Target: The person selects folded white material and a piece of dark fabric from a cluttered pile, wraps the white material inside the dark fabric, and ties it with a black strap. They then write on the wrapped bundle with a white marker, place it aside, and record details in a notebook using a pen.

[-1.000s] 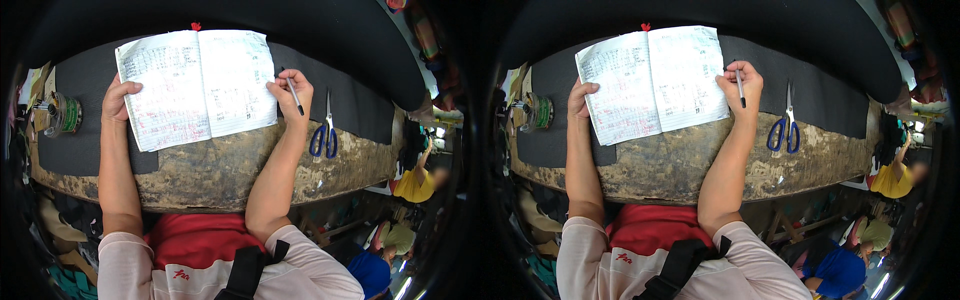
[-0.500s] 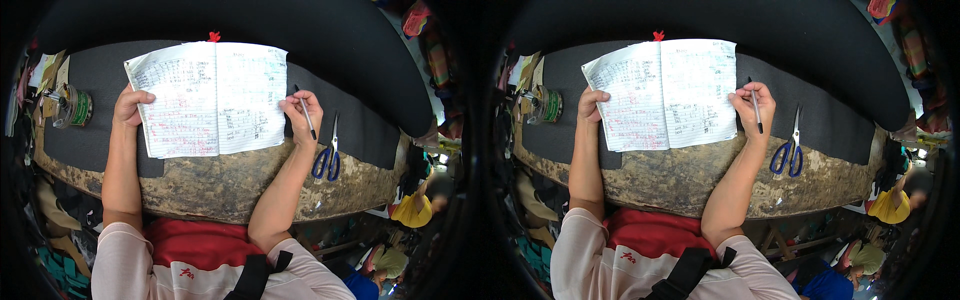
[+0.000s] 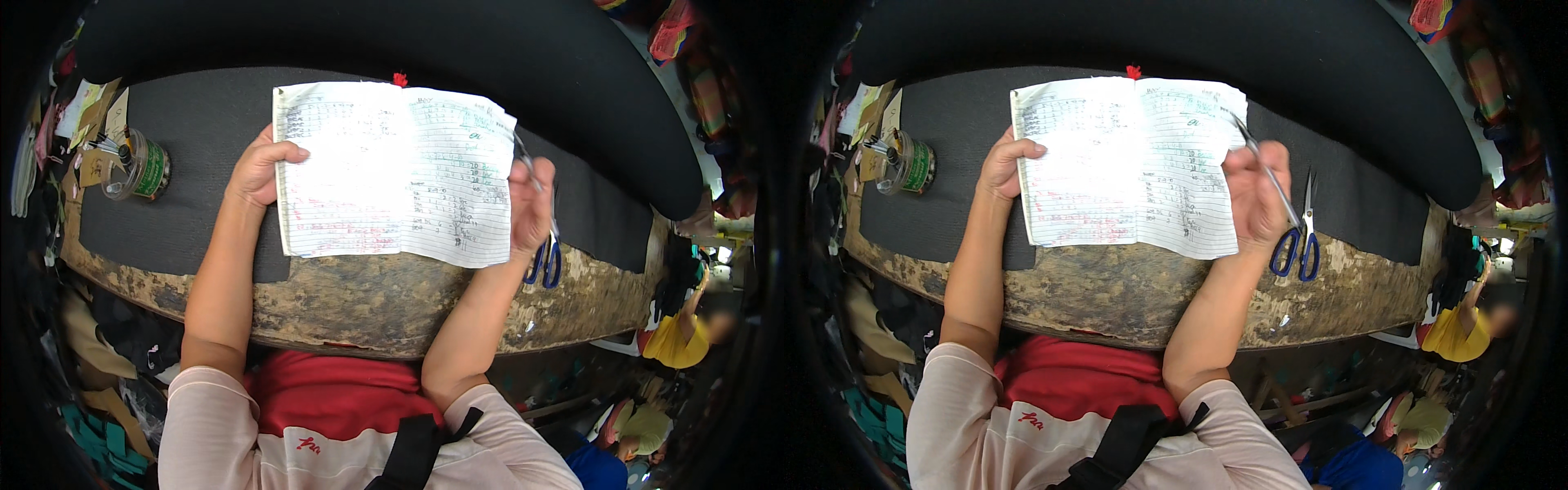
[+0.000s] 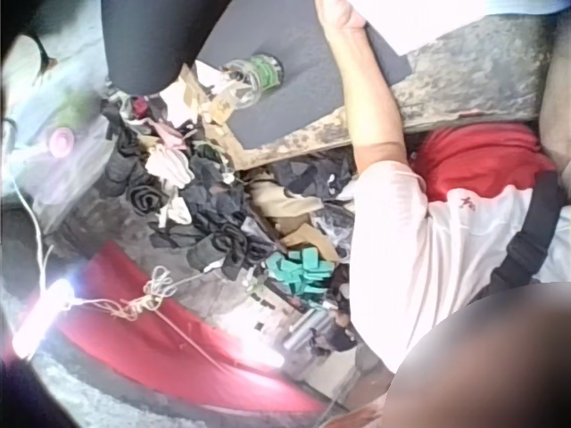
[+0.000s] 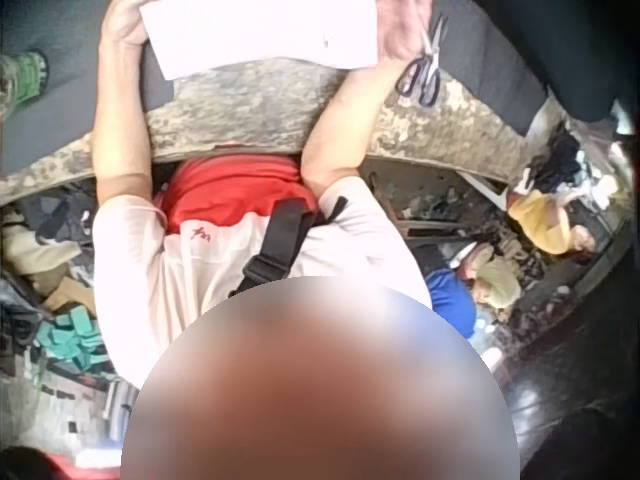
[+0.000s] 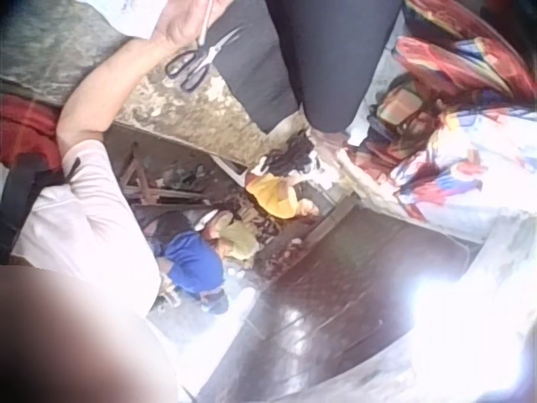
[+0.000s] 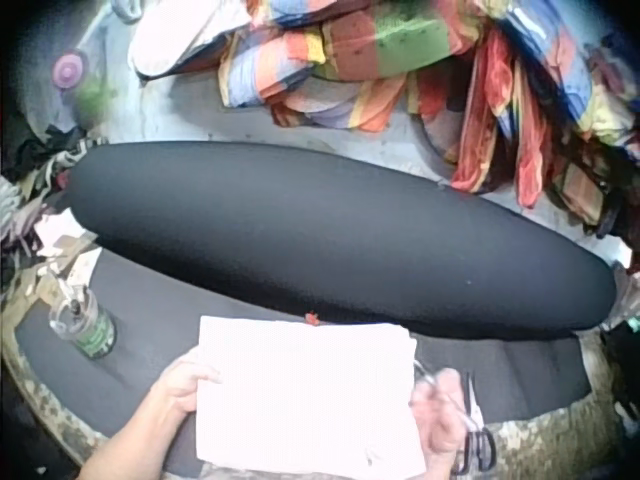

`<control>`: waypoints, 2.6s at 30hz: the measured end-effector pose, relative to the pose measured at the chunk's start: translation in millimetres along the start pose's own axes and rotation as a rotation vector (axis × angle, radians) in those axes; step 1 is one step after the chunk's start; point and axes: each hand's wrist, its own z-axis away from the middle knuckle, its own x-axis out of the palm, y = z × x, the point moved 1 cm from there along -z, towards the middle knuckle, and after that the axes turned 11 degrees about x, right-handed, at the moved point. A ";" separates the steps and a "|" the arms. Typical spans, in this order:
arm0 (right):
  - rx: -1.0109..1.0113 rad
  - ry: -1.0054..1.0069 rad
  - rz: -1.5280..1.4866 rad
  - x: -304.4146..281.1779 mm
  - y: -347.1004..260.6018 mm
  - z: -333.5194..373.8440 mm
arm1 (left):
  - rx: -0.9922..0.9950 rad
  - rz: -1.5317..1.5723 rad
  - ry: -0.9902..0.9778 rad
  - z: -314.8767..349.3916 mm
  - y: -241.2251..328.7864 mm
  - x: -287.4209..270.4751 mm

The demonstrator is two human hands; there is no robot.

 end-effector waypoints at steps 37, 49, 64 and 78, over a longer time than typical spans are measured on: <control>0.009 0.259 0.517 4.9 70.6 -29.7 | -0.047 0.010 0.040 -3.5 -3.0 12.1; 0.103 0.213 0.435 -12.6 74.5 -31.2 | -0.033 0.031 0.006 -6.3 -5.8 8.5; 0.130 0.144 0.134 -14.5 72.2 -33.9 | -0.028 0.006 0.064 -5.7 -4.9 12.7; 0.119 0.164 0.385 -19.3 72.0 -30.2 | -0.030 0.008 0.036 -7.2 -6.3 10.0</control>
